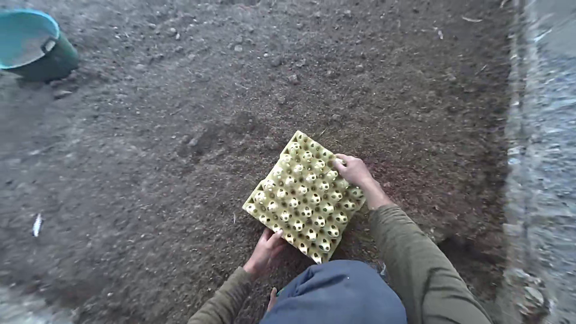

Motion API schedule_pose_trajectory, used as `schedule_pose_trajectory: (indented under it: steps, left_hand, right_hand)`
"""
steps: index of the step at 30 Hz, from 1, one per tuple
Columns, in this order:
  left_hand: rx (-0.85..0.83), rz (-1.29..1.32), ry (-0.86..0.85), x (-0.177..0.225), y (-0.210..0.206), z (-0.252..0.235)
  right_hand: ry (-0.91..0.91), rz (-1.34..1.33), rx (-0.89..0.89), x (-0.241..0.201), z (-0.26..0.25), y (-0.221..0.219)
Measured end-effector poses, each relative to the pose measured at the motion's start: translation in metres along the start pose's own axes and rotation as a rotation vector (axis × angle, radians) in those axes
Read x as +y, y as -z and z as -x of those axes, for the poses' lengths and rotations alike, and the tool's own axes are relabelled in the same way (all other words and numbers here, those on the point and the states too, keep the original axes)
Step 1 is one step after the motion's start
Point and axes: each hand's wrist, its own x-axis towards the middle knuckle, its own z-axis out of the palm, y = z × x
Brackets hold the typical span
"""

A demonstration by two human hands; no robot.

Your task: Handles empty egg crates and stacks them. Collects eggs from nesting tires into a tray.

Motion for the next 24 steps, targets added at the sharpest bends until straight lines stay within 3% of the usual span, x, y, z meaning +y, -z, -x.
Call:
schedule_pose_trajectory:
  steps: [4,7,9,11,13,16,19,24]
  left_hand:
    - [-0.001,-0.109,0.156,-0.007,0.011,-0.005]
    - [-0.059,-0.582,0.325,0.027,0.024,-0.003]
    - [0.073,-0.852,0.187,0.07,0.026,0.0]
    - [0.258,-1.017,-0.114,0.108,0.03,-0.012]
    - [0.275,-1.073,-0.252,0.131,0.033,-0.046]
    - [0.118,-1.124,-0.142,0.142,0.016,-0.113]
    - [0.096,-1.113,-0.018,0.149,-0.015,-0.139]
    - [0.042,-0.857,0.076,0.143,-0.013,-0.156]
  right_hand:
    - [-0.031,0.091,-0.052,-0.004,-0.012,-0.017]
    - [-0.01,0.077,0.124,0.0,0.004,-0.019]
    - [-0.007,0.005,0.439,0.02,0.036,-0.022]
    - [-0.134,-0.143,0.661,0.041,0.088,-0.036]
    - [-0.356,-0.371,0.623,0.045,0.138,-0.067]
    - [-0.597,-0.627,0.438,0.038,0.174,-0.119]
    - [-0.658,-0.807,0.357,0.022,0.175,-0.143]
    - [-0.738,-0.937,0.374,0.017,0.156,-0.156]
